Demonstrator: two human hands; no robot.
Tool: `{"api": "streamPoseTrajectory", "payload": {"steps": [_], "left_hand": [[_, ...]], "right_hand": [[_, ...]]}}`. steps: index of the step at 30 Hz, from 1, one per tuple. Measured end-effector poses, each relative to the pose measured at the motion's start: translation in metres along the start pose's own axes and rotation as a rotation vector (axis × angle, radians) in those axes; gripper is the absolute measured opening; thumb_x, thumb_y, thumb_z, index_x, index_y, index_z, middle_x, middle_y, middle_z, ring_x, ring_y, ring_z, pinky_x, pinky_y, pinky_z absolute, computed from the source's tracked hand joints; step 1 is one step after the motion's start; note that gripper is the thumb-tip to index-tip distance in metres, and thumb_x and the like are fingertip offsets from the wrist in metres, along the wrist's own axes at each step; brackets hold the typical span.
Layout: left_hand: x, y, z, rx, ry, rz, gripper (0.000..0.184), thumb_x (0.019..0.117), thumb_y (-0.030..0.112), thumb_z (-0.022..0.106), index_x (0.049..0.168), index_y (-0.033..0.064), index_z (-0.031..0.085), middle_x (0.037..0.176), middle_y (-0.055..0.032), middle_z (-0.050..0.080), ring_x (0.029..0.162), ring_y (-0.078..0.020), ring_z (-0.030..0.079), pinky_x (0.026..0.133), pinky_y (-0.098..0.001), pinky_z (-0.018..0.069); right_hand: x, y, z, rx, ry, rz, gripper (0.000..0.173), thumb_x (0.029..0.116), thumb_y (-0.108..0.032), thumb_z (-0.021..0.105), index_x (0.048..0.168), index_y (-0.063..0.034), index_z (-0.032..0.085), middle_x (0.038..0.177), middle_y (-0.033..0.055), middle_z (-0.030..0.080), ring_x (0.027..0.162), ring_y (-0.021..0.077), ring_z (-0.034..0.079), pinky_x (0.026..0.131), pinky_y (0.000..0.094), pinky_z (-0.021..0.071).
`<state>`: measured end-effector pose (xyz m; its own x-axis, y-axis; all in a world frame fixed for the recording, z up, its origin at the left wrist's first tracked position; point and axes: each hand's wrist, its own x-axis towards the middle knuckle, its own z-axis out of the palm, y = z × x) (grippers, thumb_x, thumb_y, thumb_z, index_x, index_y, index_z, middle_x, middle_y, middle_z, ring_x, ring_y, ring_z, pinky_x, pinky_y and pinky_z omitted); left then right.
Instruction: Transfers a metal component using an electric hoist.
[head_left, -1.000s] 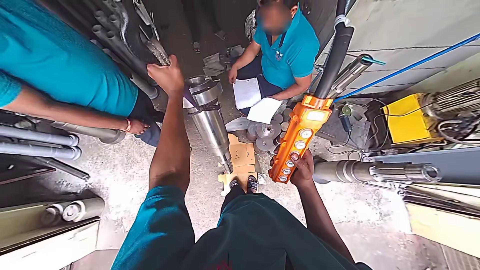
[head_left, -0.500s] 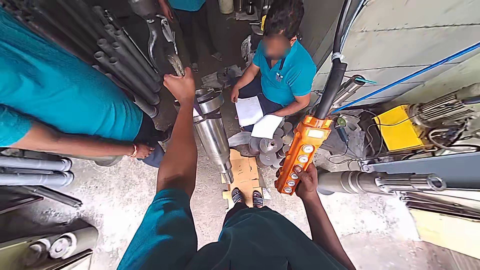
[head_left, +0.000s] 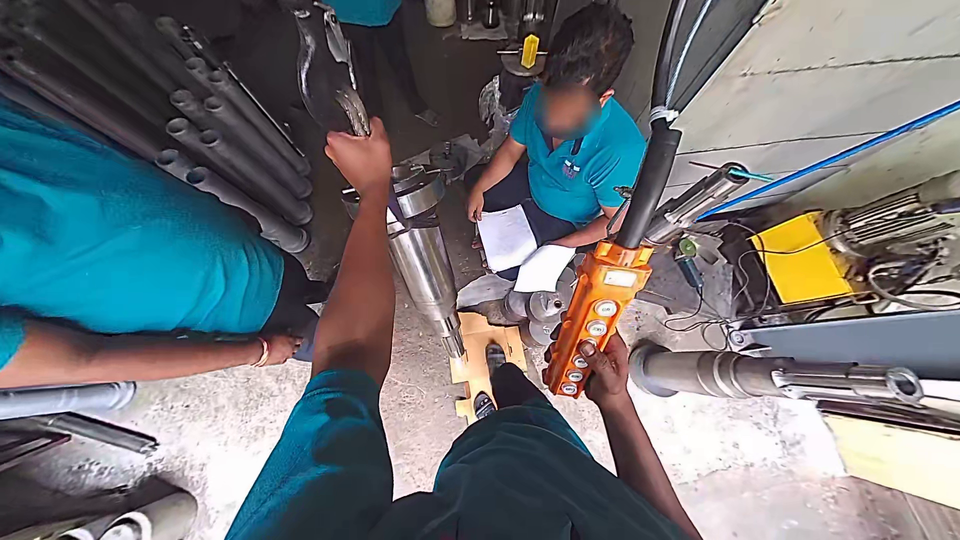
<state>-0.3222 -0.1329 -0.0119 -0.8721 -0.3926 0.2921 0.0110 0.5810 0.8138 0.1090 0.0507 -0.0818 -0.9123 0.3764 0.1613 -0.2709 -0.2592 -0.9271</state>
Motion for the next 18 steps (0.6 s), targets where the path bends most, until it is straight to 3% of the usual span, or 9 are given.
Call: {"api": "streamPoseTrajectory", "payload": {"steps": [5, 10, 16, 18], "left_hand": [[0.044, -0.003, 0.037, -0.053, 0.040, 0.050, 0.061, 0.0840, 0.039, 0.074, 0.123, -0.0057, 0.060, 0.106, -0.0122, 0.070, 0.106, -0.0171, 0.067, 0.096, -0.0317, 0.0494], [0.084, -0.002, 0.075, -0.118, 0.109, 0.122, 0.062, 0.0819, 0.034, 0.074, 0.123, -0.0093, 0.058, 0.107, -0.0131, 0.070, 0.103, -0.0130, 0.067, 0.094, -0.0279, 0.0502], [0.132, 0.001, 0.118, -0.157, 0.148, 0.160, 0.056, 0.0800, 0.029, 0.077, 0.118, -0.0092, 0.060, 0.097, -0.0109, 0.071, 0.092, -0.0112, 0.069, 0.085, -0.0269, 0.0543], [0.147, 0.008, 0.130, -0.141, 0.144, 0.153, 0.059, 0.0795, 0.030, 0.077, 0.120, -0.0096, 0.059, 0.101, -0.0124, 0.071, 0.097, -0.0127, 0.068, 0.090, -0.0275, 0.0518]], "right_hand": [[0.058, 0.026, 0.010, -0.015, 0.005, -0.016, 0.056, 0.0927, -0.046, 0.073, 0.132, -0.0130, 0.052, 0.104, 0.0057, 0.074, 0.086, 0.0205, 0.074, 0.076, 0.0399, 0.0646], [0.128, 0.050, 0.025, -0.111, -0.014, -0.066, 0.054, 0.0937, -0.045, 0.071, 0.136, -0.0186, 0.050, 0.107, -0.0101, 0.073, 0.092, 0.0050, 0.072, 0.082, 0.0281, 0.0625], [0.205, 0.066, 0.035, -0.213, -0.054, -0.022, 0.057, 0.0932, -0.052, 0.069, 0.132, -0.0157, 0.051, 0.102, -0.0046, 0.073, 0.086, 0.0102, 0.073, 0.074, 0.0321, 0.0641], [0.224, 0.069, 0.038, -0.222, -0.054, -0.020, 0.058, 0.0925, -0.053, 0.070, 0.133, -0.0150, 0.050, 0.102, -0.0031, 0.073, 0.086, 0.0115, 0.073, 0.074, 0.0332, 0.0641]]}}
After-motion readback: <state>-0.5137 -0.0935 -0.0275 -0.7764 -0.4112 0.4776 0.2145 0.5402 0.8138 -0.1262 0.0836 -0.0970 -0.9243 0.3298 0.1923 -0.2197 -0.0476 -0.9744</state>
